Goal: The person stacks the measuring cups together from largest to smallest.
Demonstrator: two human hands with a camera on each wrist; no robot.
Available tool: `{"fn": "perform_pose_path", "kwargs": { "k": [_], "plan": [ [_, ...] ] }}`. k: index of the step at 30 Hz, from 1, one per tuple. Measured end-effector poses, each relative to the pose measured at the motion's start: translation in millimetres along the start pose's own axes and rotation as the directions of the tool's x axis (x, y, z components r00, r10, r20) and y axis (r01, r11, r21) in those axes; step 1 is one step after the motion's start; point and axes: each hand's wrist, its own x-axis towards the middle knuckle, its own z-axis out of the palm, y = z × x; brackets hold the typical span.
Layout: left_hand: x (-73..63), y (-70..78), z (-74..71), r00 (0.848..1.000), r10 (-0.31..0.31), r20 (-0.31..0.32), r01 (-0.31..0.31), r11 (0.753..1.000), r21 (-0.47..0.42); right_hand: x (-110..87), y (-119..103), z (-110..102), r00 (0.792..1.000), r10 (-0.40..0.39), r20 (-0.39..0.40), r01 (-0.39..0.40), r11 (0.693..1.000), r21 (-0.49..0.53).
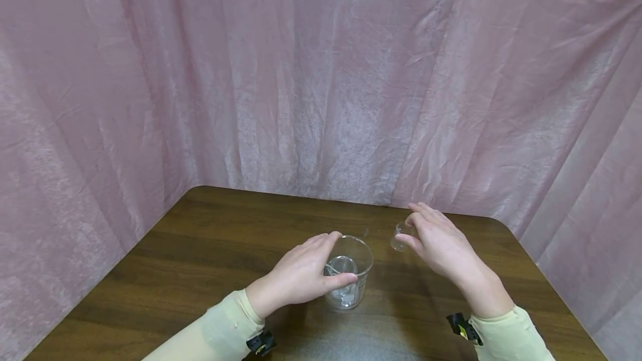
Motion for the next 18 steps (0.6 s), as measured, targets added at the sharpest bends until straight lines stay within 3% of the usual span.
{"fn": "perform_pose_path", "kwargs": {
  "k": [18],
  "plan": [
    [0.6,-0.6,0.0,0.999,0.026,-0.022,-0.026,1.000,0.015,8.2,-28,-9,1.000,0.010,-0.021,-0.009,0.998,0.061]
  ]
}}
